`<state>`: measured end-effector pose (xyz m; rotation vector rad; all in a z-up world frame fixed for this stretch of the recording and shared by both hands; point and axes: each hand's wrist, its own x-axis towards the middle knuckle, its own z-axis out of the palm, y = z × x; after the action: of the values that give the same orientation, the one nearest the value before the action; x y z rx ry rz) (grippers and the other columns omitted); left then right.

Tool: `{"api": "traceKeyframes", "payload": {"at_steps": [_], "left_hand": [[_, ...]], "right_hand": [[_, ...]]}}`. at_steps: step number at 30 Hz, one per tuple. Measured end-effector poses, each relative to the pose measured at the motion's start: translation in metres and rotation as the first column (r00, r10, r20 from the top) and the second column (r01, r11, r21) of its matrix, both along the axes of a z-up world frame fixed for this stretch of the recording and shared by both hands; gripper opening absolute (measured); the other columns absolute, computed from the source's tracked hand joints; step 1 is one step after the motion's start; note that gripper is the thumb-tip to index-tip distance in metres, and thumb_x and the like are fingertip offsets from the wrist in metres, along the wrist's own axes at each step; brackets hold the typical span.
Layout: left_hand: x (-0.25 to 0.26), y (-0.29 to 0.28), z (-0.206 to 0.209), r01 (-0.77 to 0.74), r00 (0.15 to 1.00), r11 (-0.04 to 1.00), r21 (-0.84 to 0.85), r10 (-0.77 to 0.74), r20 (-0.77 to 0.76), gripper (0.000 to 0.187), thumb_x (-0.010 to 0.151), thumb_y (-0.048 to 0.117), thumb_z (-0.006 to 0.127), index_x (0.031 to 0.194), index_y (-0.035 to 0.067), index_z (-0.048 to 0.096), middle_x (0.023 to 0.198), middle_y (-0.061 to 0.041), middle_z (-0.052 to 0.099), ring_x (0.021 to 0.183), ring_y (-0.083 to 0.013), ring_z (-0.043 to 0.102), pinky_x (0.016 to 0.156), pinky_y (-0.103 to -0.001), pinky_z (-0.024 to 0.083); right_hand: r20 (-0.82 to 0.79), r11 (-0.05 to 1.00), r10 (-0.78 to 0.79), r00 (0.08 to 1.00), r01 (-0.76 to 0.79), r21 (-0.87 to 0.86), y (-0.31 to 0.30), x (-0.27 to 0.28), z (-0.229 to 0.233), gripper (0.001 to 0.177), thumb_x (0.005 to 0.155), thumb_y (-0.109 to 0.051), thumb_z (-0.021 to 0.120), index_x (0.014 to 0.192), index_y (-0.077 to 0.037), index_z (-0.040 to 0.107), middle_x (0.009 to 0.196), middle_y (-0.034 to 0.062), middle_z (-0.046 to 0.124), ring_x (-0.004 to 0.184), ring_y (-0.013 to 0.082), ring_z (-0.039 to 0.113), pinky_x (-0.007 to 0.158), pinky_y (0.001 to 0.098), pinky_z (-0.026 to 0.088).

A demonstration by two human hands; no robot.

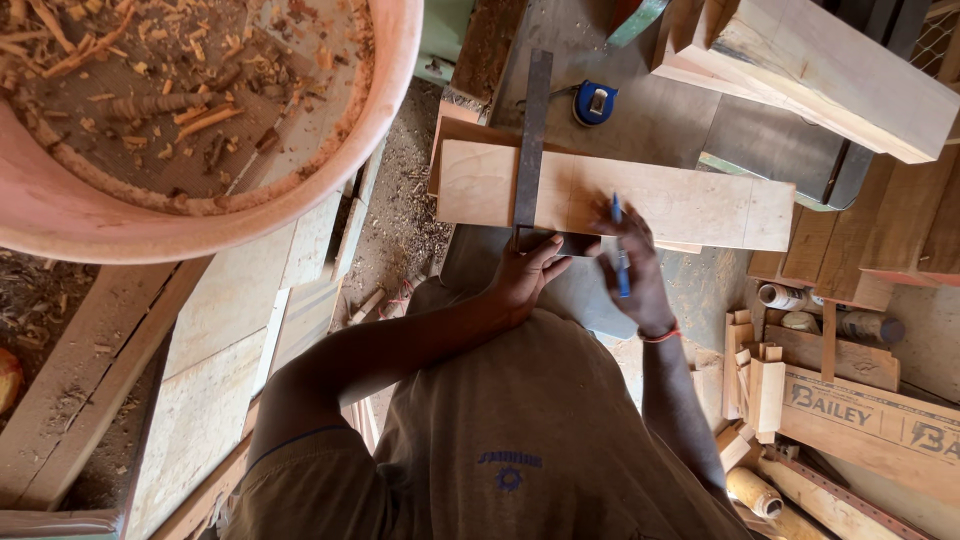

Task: The person uses a try square and a pen to mark straight and angled lines across a wooden board at multiple locations.

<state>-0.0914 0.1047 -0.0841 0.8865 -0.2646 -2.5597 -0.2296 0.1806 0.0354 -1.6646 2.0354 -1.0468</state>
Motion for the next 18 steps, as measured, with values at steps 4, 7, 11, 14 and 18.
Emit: {"api": "traceKeyframes", "payload": {"at_steps": [4,7,11,14,18], "left_hand": [[-0.002,0.002,-0.007,-0.012,0.999,1.0,0.006,0.012,-0.049,0.016,0.096,0.013,0.072,0.108,0.006,0.066,0.106,-0.004,0.07,0.098,-0.0159,0.069,0.096,-0.04,0.061],[-0.003,0.001,-0.009,-0.04,0.998,0.999,-0.002,0.04,-0.057,0.016,0.099,0.012,0.074,0.111,0.005,0.065,0.106,-0.005,0.067,0.095,-0.0177,0.067,0.094,-0.041,0.063],[-0.003,-0.003,-0.007,-0.012,0.999,0.999,0.043,0.014,-0.034,0.019,0.097,0.012,0.071,0.113,0.005,0.065,0.11,-0.004,0.07,0.099,-0.0167,0.069,0.092,-0.037,0.063],[-0.004,-0.004,-0.006,-0.009,0.999,0.998,0.06,0.011,-0.033,0.021,0.096,0.011,0.07,0.116,0.006,0.063,0.112,-0.004,0.069,0.1,-0.0167,0.069,0.092,-0.037,0.063],[-0.006,-0.006,-0.008,0.002,1.0,0.998,0.067,-0.001,-0.015,0.027,0.097,0.01,0.07,0.121,0.005,0.06,0.118,-0.007,0.066,0.104,-0.0193,0.069,0.093,-0.038,0.063]], "right_hand": [[0.326,0.998,0.042,0.944,-0.027,-0.052,-0.017,-0.002,0.015,0.032,0.112,-0.012,0.049,0.143,-0.007,0.055,0.147,0.0143,0.061,0.142,0.0277,0.056,0.121,0.0449,0.044],[0.293,0.981,0.18,0.939,-0.151,-0.118,-0.045,-0.006,0.016,0.028,0.113,-0.011,0.049,0.139,-0.004,0.057,0.139,0.0164,0.062,0.132,0.0275,0.061,0.113,0.041,0.05],[0.308,0.974,0.22,0.926,-0.226,-0.016,-0.082,-0.009,0.009,0.019,0.114,-0.011,0.05,0.125,-0.001,0.063,0.12,0.0144,0.068,0.115,0.0267,0.066,0.102,0.0383,0.054],[0.348,0.95,0.278,0.895,-0.31,0.038,-0.103,-0.008,0.004,0.015,0.113,-0.013,0.054,0.115,0.0,0.062,0.11,0.0121,0.068,0.105,0.0247,0.069,0.094,0.0369,0.056],[0.158,0.894,0.411,0.898,-0.43,0.121,-0.116,-0.004,0.006,0.014,0.107,-0.012,0.06,0.108,0.001,0.063,0.102,0.0133,0.067,0.094,0.029,0.069,0.081,0.0392,0.054]]}}
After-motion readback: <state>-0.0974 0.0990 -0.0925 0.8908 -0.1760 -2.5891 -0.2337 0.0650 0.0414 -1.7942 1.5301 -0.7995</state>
